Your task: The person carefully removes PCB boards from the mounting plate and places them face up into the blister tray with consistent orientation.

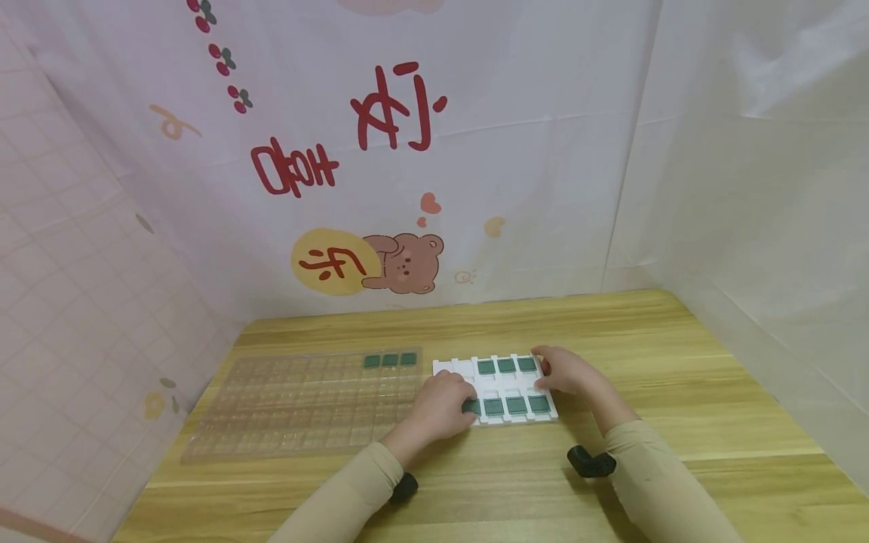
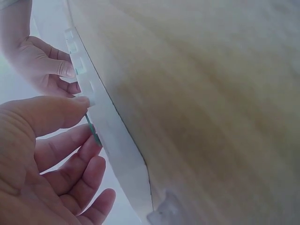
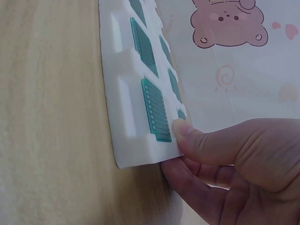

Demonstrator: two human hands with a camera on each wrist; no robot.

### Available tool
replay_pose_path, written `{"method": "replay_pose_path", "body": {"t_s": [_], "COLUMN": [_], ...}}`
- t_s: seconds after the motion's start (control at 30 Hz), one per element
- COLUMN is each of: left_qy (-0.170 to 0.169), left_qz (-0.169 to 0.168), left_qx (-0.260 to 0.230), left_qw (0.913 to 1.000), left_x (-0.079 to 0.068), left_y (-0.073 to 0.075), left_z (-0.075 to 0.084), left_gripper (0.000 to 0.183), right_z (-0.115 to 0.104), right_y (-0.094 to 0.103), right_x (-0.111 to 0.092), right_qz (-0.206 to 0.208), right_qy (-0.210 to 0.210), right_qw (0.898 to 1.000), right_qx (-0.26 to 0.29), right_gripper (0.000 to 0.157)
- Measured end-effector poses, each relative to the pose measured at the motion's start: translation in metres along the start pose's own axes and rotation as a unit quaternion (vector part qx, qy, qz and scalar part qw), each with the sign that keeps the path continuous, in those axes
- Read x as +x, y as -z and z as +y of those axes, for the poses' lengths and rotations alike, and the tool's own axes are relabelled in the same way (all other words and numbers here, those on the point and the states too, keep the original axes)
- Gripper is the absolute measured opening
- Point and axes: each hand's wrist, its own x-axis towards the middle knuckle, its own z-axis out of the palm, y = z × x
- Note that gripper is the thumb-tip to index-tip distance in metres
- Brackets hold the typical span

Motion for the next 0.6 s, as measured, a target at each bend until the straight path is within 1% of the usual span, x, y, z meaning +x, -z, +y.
{"method": "replay_pose_path", "body": {"t_s": [0.17, 0.27, 0.47, 0.53, 0.6], "left_qy": [-0.002, -0.006, -0.020, -0.018, -0.010], "left_qz": [0.006, 0.014, 0.046, 0.052, 0.053], "left_qx": [-0.012, -0.018, -0.020, -0.025, -0.033], "left_qw": [0.9999, 0.9997, 0.9986, 0.9981, 0.9980], "left_x": [-0.001, -0.002, -0.003, -0.004, -0.005], "left_y": [0.003, 0.006, 0.012, 0.014, 0.017], "left_z": [-0.001, -0.001, -0.004, -0.005, -0.007], "left_gripper": [0.019, 0.019, 0.019, 0.019, 0.020], "right_z": [-0.002, -0.002, 0.000, 0.000, 0.001], "right_y": [0.000, 0.001, 0.000, -0.001, -0.001], "right_x": [-0.001, -0.002, 0.000, 0.000, 0.000], "right_qz": [0.001, 0.001, -0.002, -0.002, -0.002], "right_qy": [0.002, 0.008, 0.007, 0.007, 0.009], "right_qw": [1.000, 1.000, 1.000, 1.000, 1.000], "right_qx": [-0.001, -0.006, -0.005, -0.004, -0.005], "right_gripper": [0.064, 0.064, 0.065, 0.065, 0.065]}}
